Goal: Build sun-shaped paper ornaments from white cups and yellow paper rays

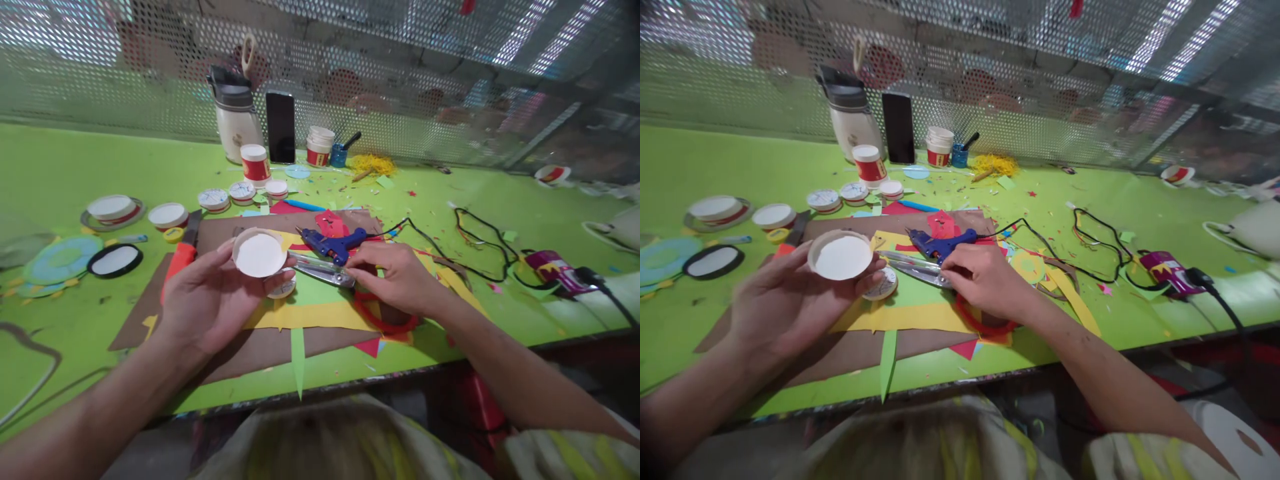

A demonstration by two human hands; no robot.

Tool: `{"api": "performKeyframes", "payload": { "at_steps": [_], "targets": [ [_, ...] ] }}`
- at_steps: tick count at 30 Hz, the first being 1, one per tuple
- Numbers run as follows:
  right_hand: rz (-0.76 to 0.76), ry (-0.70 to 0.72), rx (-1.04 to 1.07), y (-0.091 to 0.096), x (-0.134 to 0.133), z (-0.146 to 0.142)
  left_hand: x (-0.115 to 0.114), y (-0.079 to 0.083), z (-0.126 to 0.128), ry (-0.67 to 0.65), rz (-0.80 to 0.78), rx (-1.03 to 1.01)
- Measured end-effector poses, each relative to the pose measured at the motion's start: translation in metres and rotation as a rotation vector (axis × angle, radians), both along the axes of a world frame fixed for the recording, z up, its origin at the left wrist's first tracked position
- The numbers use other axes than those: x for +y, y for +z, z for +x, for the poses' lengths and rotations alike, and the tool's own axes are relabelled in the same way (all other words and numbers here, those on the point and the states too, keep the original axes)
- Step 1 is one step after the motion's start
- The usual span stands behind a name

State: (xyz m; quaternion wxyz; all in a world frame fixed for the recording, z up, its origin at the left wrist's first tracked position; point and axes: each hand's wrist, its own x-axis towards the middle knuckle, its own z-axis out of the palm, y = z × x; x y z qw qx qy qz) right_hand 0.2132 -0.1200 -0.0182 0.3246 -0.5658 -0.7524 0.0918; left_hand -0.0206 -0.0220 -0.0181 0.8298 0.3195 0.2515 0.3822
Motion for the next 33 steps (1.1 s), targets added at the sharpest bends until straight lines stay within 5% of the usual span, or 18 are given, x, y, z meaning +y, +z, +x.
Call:
{"api": "performKeyframes", "payload": {
  "at_steps": [10,17,27,33],
  "targets": [
    [0.046,0.233,-0.145,0.008,0.016,-0.044,0.008,0.026,-0.009,0.147,0.06,-0.139],
    [0.05,0.32,-0.24,0.004,0.03,-0.065,0.017,0.053,-0.034,0.264,0.281,-0.227],
    [-0.013,0.358,-0.344,0.011,0.057,-0.102,0.029,0.051,-0.055,0.315,0.33,-0.136],
    [0.008,0.645,-0.427,0.003,0.09,-0.164,0.03,0.044,-0.085,0.394,0.394,-0.125]
  ]
}}
